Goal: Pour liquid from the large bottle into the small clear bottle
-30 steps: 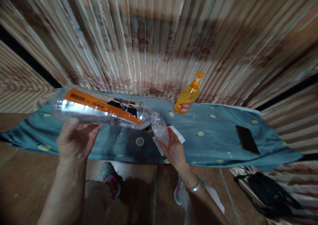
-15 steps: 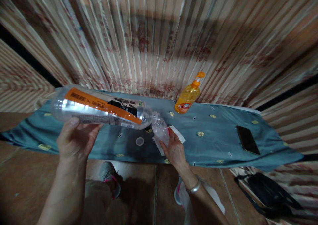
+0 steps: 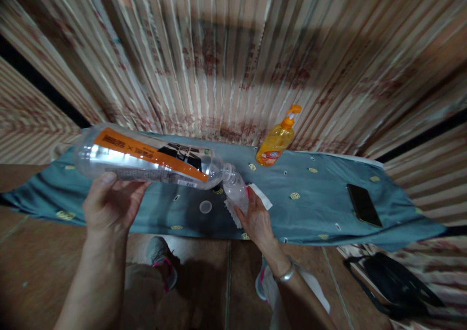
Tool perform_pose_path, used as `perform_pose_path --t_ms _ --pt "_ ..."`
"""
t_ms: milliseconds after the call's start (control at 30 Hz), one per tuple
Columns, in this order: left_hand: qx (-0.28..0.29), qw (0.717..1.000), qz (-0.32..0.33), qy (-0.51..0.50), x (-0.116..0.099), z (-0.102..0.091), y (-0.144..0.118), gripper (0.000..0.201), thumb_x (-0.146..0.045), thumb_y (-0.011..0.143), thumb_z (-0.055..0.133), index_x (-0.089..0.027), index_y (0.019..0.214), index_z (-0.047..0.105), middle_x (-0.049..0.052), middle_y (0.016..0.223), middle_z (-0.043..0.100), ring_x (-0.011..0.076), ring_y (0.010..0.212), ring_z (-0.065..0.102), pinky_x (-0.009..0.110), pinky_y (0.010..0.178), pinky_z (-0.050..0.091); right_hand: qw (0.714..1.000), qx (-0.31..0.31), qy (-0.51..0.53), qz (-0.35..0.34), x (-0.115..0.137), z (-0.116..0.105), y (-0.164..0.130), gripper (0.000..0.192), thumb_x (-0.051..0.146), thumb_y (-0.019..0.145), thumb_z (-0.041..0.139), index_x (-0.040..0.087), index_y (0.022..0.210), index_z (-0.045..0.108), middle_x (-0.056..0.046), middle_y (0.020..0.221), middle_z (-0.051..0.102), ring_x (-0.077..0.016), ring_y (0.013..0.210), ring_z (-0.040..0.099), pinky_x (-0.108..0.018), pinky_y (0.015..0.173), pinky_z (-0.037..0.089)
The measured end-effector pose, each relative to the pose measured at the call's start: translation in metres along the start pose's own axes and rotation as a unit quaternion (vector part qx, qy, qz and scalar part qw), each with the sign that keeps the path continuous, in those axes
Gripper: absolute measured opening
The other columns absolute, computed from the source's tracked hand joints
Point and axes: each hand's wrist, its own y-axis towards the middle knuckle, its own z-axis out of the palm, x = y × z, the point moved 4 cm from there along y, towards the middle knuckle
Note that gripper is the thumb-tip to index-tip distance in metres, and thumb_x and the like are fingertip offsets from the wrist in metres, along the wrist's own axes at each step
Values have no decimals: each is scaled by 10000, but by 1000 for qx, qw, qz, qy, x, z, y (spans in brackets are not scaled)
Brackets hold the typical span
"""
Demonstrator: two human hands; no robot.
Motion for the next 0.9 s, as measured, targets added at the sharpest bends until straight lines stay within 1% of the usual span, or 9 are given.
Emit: perform_pose_path --t_ms 100,200,300,433,567,633,700,833,900 --pt "-2 1000 4 7 -1 1 0 359 -313 531 899 -283 847 730 -2 726 746 242 751 719 427 785 646 1000 -10 0 -12 1 -1 0 710 580 1007 435 80 1507 373 -238 1260 692 -333 1111 710 -481 831 643" --pt "1 1000 9 12 -1 1 0 387 -317 542 891 -284 896 737 7 739 751 257 766 726 447 792 644 1000 -9 2 -7 1 -1 0 713 583 1008 428 84 1514 366 -236 1260 692 -330 1103 714 -482 832 643" --pt "2 1000 12 8 -1 0 0 379 -311 551 881 -285 902 740 5 739 753 252 755 725 462 797 645 1000 -10 0 -8 1 -1 1 705 574 1010 430 78 1507 373 -236 1239 699 -332 1092 716 -484 825 642" --pt "3 1000 6 9 -1 1 0 317 -307 551 881 -288 834 739 0 743 757 241 747 722 441 787 650 1000 -14 -3 -19 2 -3 2 694 565 1014 427 71 1499 376 -236 1221 707 -330 1085 719 -472 802 646" --pt "-3 1000 0 3 -1 1 0 344 -299 520 903 -283 821 738 -10 721 751 215 707 716 388 748 655 1000 -8 -1 -14 1 -2 1 701 565 1011 436 76 1508 366 -239 1237 699 -335 1099 713 -483 819 642" --pt "-5 1000 4 2 -1 1 0 359 -301 517 903 -287 835 738 -15 710 750 209 684 712 383 733 657 1000 -4 2 -11 1 -1 1 706 564 1008 443 74 1510 362 -242 1239 697 -339 1100 711 -487 823 640" --pt "-1 1000 8 6 -1 0 0 359 -306 530 896 -286 852 738 -9 720 755 221 694 718 401 738 656 1000 -4 2 -9 1 -1 1 708 561 1006 451 73 1510 361 -242 1234 700 -340 1095 713 -484 816 642" --pt "4 1000 10 8 1 -1 1 383 -327 558 887 -272 909 743 10 728 754 268 786 741 453 796 647 1000 -9 -2 -11 2 -2 1 699 562 1008 448 75 1503 370 -238 1214 709 -339 1075 721 -479 794 647" --pt "2 1000 10 8 1 -2 1 398 -331 556 888 -267 921 745 12 737 756 267 786 740 454 803 645 1000 -15 -6 -15 3 -3 1 696 574 1010 433 75 1492 382 -238 1206 712 -339 1071 724 -476 789 648"
